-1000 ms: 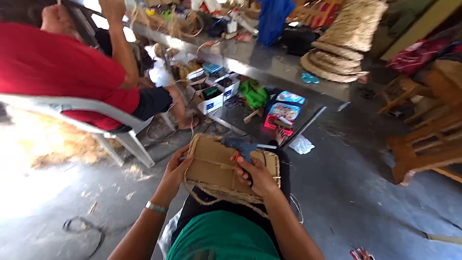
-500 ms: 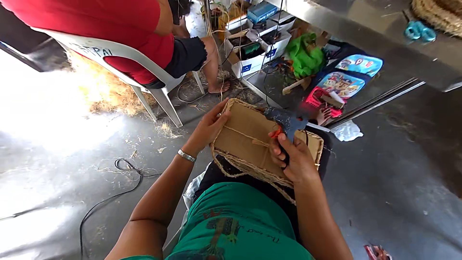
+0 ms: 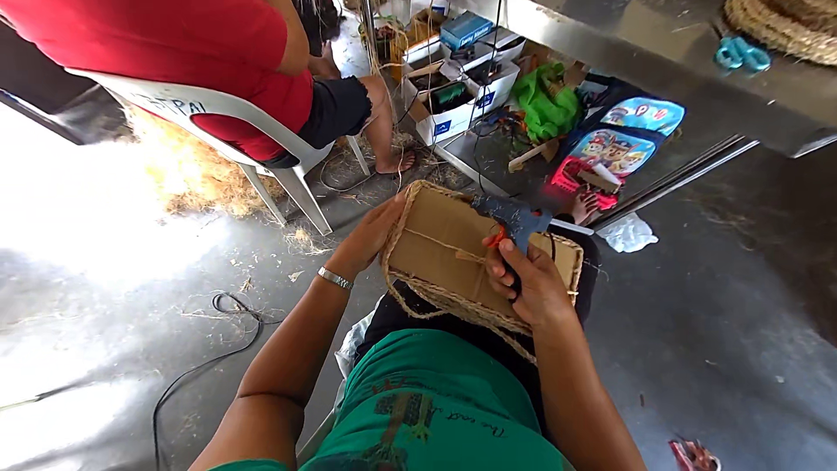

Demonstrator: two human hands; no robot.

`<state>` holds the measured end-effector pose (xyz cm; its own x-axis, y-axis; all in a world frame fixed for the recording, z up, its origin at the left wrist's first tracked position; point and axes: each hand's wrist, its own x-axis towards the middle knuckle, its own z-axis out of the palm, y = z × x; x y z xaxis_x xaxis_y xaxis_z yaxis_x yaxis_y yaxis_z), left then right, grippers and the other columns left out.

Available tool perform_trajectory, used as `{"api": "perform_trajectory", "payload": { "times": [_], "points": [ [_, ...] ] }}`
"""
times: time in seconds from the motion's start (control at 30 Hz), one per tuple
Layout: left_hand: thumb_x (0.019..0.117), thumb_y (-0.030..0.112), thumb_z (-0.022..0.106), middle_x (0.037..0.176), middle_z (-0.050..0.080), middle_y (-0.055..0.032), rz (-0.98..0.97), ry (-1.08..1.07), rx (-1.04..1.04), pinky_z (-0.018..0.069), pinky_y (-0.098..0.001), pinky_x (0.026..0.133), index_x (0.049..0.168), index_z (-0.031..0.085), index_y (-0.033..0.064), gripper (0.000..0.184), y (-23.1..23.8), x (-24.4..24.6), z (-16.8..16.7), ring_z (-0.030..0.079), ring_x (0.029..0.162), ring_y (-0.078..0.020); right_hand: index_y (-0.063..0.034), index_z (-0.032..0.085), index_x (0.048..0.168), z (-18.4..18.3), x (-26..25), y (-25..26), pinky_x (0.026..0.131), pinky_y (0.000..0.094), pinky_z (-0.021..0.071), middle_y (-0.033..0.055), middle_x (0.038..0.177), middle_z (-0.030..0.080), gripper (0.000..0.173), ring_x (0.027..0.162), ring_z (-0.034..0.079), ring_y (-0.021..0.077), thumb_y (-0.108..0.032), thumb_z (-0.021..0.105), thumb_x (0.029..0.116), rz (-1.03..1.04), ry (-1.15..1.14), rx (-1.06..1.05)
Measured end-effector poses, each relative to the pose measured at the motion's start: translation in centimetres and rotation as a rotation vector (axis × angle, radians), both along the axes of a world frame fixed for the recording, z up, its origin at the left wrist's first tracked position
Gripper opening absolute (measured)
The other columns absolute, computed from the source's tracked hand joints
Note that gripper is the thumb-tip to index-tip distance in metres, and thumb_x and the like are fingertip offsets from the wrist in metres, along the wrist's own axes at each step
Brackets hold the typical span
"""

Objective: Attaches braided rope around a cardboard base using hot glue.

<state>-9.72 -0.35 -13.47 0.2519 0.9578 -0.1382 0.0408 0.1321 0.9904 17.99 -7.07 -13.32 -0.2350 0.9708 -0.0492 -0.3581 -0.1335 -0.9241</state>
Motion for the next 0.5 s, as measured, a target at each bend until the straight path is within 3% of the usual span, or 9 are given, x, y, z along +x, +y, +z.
{"api": "perform_trajectory", "payload": {
  "times": [0.1,0.17,0.23,0.3,0.33,0.43,0.5],
  "points": [
    [0.1089,0.055,0.024,0.154,0.051,-0.0019,-0.031,0.067,0.036,0.0434,-0.0421,0.114,0.157,0.042,0.02,0.062,1.6,-0.2,0.3,0.051,0.138,-0.0155,-0.0071,0.065,0.121,-0.1,-0.1,-0.3,0.046,0.0153,0.0432,-0.0016,0.073,0.058,0.027,0.051,0.049,0.0022,-0.026,0.054,0.1063,-0.001,-0.031,0.013],
    [0.1087,0.053,0.03,0.148,0.056,-0.0043,-0.036,0.098,0.073,0.0474,-0.0406,0.111,0.155,0.046,0.0177,0.06,2.6,0.0,0.5,0.056,0.132,-0.0157,-0.007,0.066,0.12,-0.1,0.0,-0.3,0.046,0.0156,0.0433,-0.0013,0.073,0.058,0.026,0.051,0.049,0.0024,-0.026,0.054,0.1064,-0.002,-0.039,0.022],
    [0.1088,0.048,0.039,0.132,0.067,-0.006,-0.051,0.112,0.118,0.0539,-0.0378,0.102,0.146,0.056,0.0127,0.054,3.3,0.1,0.3,0.066,0.117,-0.0139,-0.0066,0.066,0.121,-0.1,0.1,-0.3,0.046,0.0155,0.0432,-0.0011,0.073,0.059,0.027,0.051,0.049,0.0021,-0.026,0.055,0.1062,-0.005,-0.034,0.016],
    [0.1086,0.051,0.036,0.11,0.072,-0.0065,-0.039,0.127,0.111,0.0593,-0.0377,0.09,0.13,0.065,0.0092,0.055,3.4,0.5,0.1,0.07,0.098,-0.0132,-0.006,0.066,0.121,-0.1,0.4,-0.3,0.046,0.0155,0.0433,-0.0008,0.073,0.059,0.028,0.051,0.049,0.0023,-0.026,0.054,0.1064,-0.009,-0.017,0.005],
    [0.108,0.055,0.032,0.108,0.072,-0.0069,-0.038,0.119,0.087,0.0598,-0.0387,0.088,0.127,0.066,0.009,0.06,3.3,0.7,0.2,0.071,0.098,-0.0139,-0.0058,0.066,0.121,-0.1,0.5,-0.3,0.046,0.0154,0.0434,-0.0009,0.073,0.059,0.028,0.051,0.049,0.0022,-0.027,0.054,0.1064,-0.012,-0.007,0.001],
    [0.1073,0.059,0.024,0.132,0.066,-0.0037,-0.071,0.054,0.027,0.0523,-0.0389,0.104,0.145,0.056,0.0159,0.066,3.1,0.6,0.5,0.063,0.121,-0.0133,-0.0066,0.066,0.12,0.1,0.7,-0.2,0.046,0.0155,0.0439,-0.0012,0.072,0.059,0.028,0.051,0.049,0.0023,-0.028,0.054,0.1065,-0.011,0.006,-0.007],
    [0.1088,0.053,0.03,0.123,0.069,-0.0046,-0.036,0.062,0.038,0.0561,-0.0378,0.097,0.139,0.058,0.0133,0.058,2.7,0.9,0.7,0.067,0.111,-0.0124,-0.0063,0.066,0.121,0.0,0.7,-0.2,0.046,0.016,0.0441,-0.0008,0.072,0.059,0.028,0.051,0.049,0.0026,-0.028,0.055,0.1061,-0.004,0.022,-0.008]
  ]
}}
